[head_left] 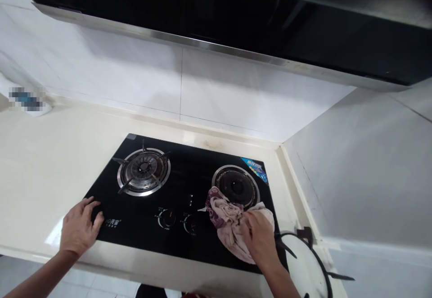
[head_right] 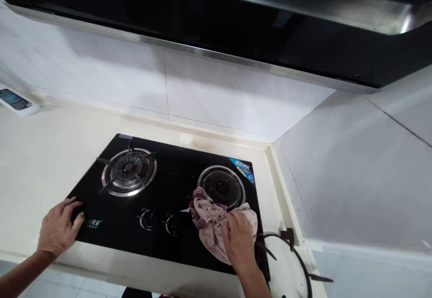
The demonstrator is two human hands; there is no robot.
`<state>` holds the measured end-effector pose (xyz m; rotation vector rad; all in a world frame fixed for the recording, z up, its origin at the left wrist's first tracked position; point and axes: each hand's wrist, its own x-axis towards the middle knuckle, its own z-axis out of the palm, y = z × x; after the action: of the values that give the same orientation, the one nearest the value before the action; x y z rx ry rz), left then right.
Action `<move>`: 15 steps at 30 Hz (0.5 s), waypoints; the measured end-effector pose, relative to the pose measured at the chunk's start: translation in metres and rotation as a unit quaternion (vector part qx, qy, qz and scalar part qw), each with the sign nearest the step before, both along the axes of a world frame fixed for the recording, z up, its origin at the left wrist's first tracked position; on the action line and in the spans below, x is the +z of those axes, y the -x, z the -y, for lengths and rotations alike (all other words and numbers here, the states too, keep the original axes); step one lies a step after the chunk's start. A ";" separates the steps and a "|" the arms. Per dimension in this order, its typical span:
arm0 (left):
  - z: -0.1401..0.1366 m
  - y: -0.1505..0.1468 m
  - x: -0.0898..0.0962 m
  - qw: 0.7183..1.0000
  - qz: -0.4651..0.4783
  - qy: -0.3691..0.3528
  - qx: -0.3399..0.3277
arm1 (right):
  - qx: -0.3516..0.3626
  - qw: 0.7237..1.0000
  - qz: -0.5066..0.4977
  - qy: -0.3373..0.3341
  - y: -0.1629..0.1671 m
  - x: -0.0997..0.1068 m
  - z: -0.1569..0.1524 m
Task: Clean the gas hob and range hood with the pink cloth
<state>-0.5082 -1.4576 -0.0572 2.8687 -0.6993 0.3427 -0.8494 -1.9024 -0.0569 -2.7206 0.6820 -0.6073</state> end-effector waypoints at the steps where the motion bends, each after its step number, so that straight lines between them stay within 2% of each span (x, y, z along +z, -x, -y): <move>1: 0.000 0.000 0.000 1.000 0.001 -0.002 -0.002 | 0.001 1.000 -0.018 0.009 0.005 -0.002 -0.003; 4: -0.001 -0.001 -0.002 1.000 -0.004 -0.008 -0.001 | 0.025 0.998 -0.064 0.009 0.000 -0.009 -0.019; 7: -0.003 -0.002 -0.004 1.000 -0.004 -0.009 0.002 | 0.043 0.996 -0.082 -0.003 -0.029 -0.012 -0.039; 10: -0.005 -0.004 -0.007 1.000 0.004 -0.006 -0.005 | 0.022 0.998 -0.050 -0.025 -0.064 -0.013 -0.053; 13: -0.007 -0.005 -0.009 1.000 0.011 0.002 -0.003 | 0.011 0.996 -0.012 -0.082 -0.087 -0.009 -0.054; 15: -0.007 -0.005 -0.010 1.000 0.015 0.007 -0.001 | 0.046 0.992 -0.007 -0.117 -0.091 -0.001 -0.044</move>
<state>-0.5036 -1.4507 -0.0676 2.8551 -0.7027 0.3895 -0.7584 -1.8579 -0.0578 -2.5234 0.5863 -0.4562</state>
